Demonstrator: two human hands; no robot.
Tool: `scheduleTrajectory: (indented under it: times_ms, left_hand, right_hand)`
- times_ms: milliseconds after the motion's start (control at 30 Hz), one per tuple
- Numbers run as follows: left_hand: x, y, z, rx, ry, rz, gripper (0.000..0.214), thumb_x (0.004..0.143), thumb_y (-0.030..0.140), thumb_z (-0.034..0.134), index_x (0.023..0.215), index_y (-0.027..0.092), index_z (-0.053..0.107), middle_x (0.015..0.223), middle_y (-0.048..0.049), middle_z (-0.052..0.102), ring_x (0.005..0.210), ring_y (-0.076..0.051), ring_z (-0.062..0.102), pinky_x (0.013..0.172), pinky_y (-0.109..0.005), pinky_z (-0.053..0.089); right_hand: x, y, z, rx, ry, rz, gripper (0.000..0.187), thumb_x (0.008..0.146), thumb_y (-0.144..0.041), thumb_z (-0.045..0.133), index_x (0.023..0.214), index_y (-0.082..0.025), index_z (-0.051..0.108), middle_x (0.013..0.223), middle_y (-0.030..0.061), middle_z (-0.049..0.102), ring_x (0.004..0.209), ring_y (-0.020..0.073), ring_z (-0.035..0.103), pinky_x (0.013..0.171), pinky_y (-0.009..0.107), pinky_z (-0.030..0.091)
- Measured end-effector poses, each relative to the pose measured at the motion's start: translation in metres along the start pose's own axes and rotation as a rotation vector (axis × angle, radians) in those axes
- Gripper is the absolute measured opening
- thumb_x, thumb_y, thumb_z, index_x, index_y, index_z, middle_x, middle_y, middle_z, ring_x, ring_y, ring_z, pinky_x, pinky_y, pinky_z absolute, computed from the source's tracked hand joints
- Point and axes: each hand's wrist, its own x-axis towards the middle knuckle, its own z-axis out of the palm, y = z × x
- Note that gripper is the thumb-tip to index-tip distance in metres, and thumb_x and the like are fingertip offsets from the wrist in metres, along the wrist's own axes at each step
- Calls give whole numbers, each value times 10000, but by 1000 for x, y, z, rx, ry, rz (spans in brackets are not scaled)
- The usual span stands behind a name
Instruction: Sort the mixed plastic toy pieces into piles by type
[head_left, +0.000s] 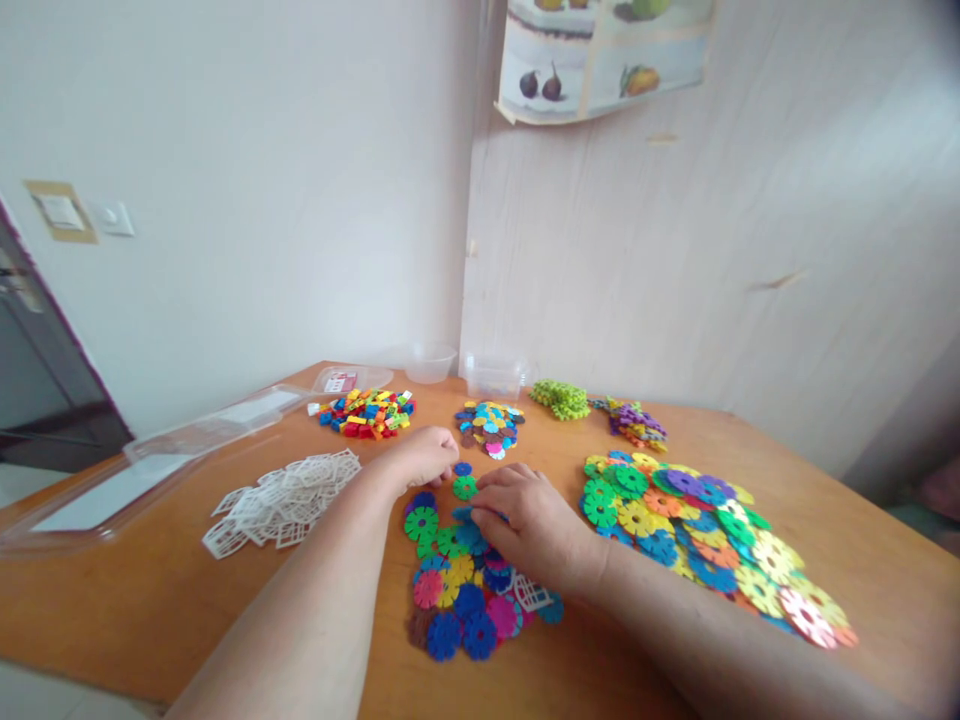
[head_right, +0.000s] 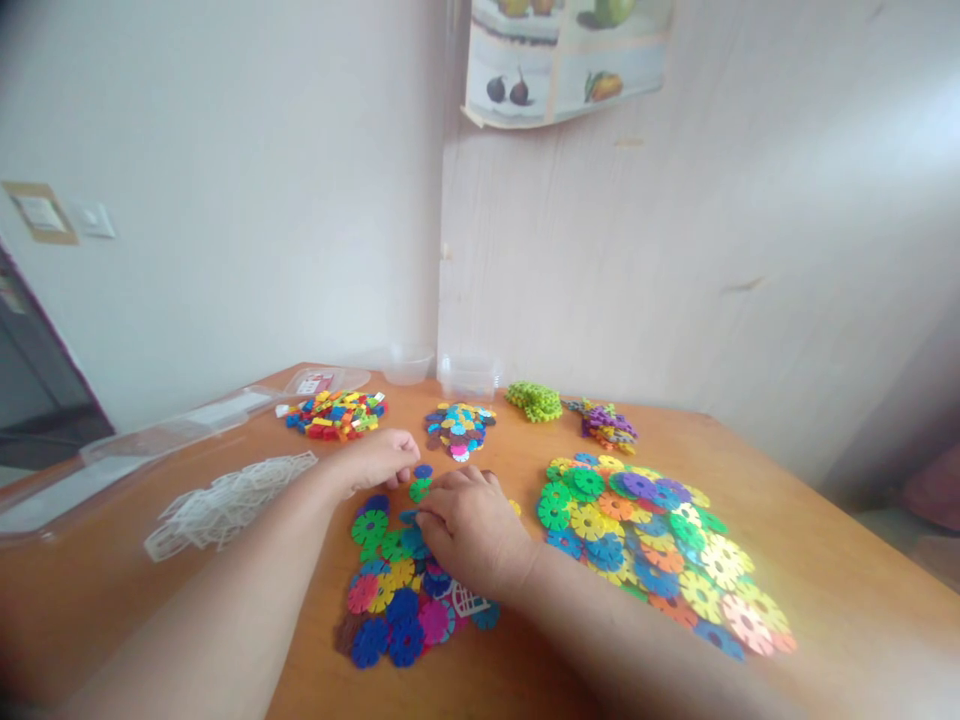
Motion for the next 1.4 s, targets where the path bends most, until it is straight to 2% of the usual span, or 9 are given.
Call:
scheduleTrajectory:
  times_ms: [233, 433, 633, 700, 800, 1000, 1133, 1267, 1400]
  left_hand:
    - [0, 0, -1, 25, 6, 20, 131, 750, 269, 487, 795, 186, 577, 737, -33, 689, 574, -152, 633, 482, -221, 433]
    - [4, -2, 3, 19, 20, 36, 160, 760, 298, 501, 823, 186, 596, 732, -35, 691, 573, -144, 621, 490, -219, 425]
    - [7, -6, 3, 58, 95, 145, 175, 740, 275, 510, 799, 179, 644, 738, -19, 690, 655, -138, 617, 527, -204, 393]
    - [6, -5, 3, 79, 125, 173, 184, 734, 272, 513, 805, 185, 659, 746, -11, 690, 683, -147, 615, 537, -210, 388]
    - [4, -4, 2, 92, 141, 174, 194, 732, 272, 521, 825, 196, 674, 769, -7, 694, 708, -159, 616, 545, -219, 384]
    - [1, -1, 2, 104, 159, 156, 192, 746, 260, 532, 845, 194, 683, 809, -18, 708, 737, -165, 624, 573, -224, 396]
    - [1, -2, 3, 104, 170, 154, 194, 753, 272, 543, 842, 184, 691, 789, -23, 706, 738, -167, 625, 582, -225, 400]
    - [4, -5, 3, 119, 159, 149, 184, 747, 267, 540, 816, 187, 691, 755, -16, 700, 715, -165, 618, 564, -223, 393]
    - [4, -6, 2, 126, 145, 153, 192, 734, 238, 524, 821, 190, 688, 770, -13, 700, 715, -162, 620, 551, -221, 382]
  right_hand:
    - [-13, 60, -39, -70, 198, 380, 196, 868, -307, 538, 754, -205, 661, 794, 38, 657, 805, 182, 566, 696, 265, 374]
    - [-39, 111, -76, -281, 42, 697, 301, 847, -364, 468, 644, -195, 613, 662, 36, 613, 620, 160, 534, 548, 263, 284]
    - [-55, 124, -94, -399, -31, 847, 267, 808, -384, 484, 770, -214, 686, 802, 84, 669, 683, 210, 571, 554, 283, 292]
    - [-52, 121, -92, -402, 25, 825, 241, 800, -372, 502, 827, -226, 692, 841, 77, 681, 712, 212, 581, 560, 278, 301]
    - [-40, 110, -79, -303, 69, 651, 197, 804, -296, 505, 824, -216, 684, 838, 52, 687, 744, 183, 593, 592, 257, 336]
    - [0, 92, -44, -52, -118, 343, 233, 787, -221, 545, 960, -201, 699, 879, 38, 699, 760, 155, 607, 634, 231, 387]
    - [22, 97, -30, -44, -252, 272, 288, 771, -259, 607, 1038, -221, 707, 954, 53, 705, 810, 179, 623, 656, 242, 416]
    - [36, 105, -24, 56, -353, 244, 216, 707, -186, 636, 905, -226, 712, 873, 3, 704, 755, 152, 624, 619, 219, 421]
    - [45, 111, -22, 237, -398, 335, 155, 620, -144, 719, 760, -178, 663, 729, -23, 681, 689, 131, 601, 564, 195, 401]
